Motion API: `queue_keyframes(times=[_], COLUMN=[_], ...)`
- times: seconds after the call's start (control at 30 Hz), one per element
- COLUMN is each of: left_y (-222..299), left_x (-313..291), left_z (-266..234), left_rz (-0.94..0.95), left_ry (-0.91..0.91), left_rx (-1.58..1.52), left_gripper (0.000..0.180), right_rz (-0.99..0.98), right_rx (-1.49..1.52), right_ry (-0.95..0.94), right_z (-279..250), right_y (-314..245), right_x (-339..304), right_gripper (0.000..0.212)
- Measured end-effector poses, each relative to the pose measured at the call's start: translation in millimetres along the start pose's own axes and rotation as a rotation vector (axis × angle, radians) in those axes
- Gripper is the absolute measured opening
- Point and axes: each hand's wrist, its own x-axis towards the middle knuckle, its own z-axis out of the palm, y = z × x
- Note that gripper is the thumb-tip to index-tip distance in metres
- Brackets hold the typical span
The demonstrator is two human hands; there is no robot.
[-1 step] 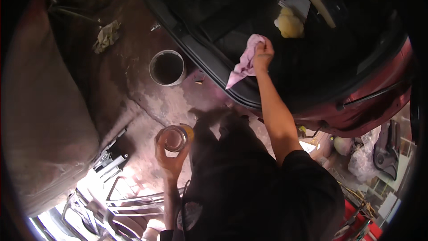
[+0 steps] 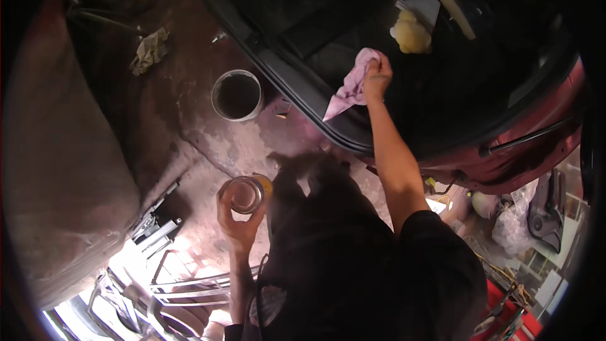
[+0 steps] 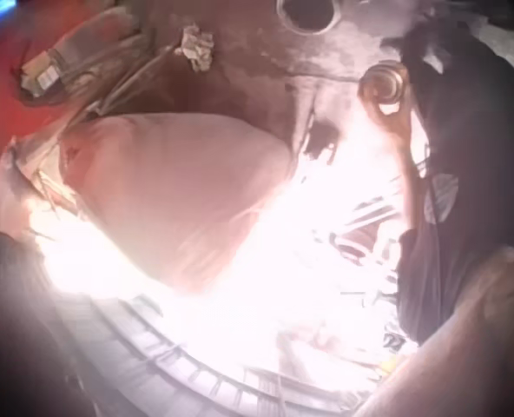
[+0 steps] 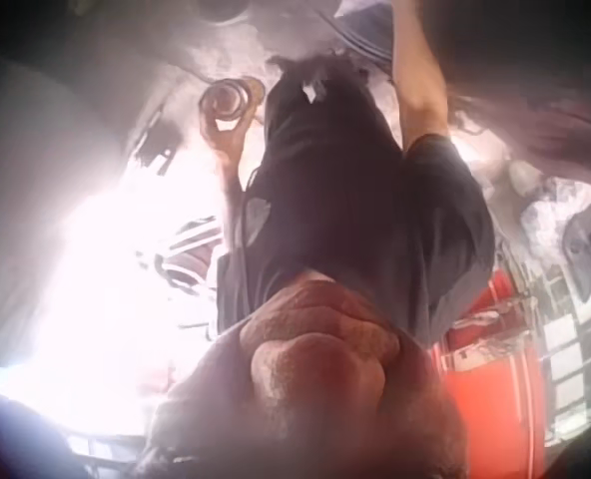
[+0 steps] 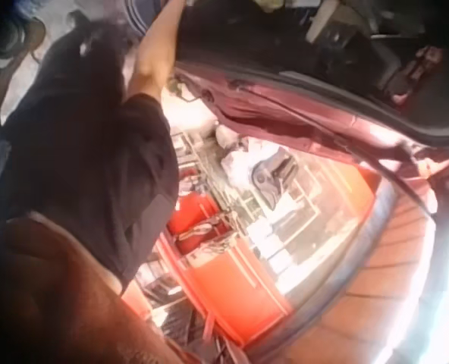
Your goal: The person opens a can of cleaning fluid and uses a cloth to wipe down a metal car grille and other parts in a workshop. The person moves around the workspace, handling the can and cloth to clean the surfaces of the metal components.
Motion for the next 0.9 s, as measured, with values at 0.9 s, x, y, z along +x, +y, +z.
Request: queue_keyframes(times=[0.9], left_y=[-19], left_x=[283], left_z=[62], left_rz=[0.040], left_ry=[-0.236], left_rx=[0.070], left_gripper=[0.080], right_rz=[-0.180], right_rx=[-1.189], right_ry=[-0.506], right_z=[102], right_y=[188], right_x=[181], right_gripper=[0.076])
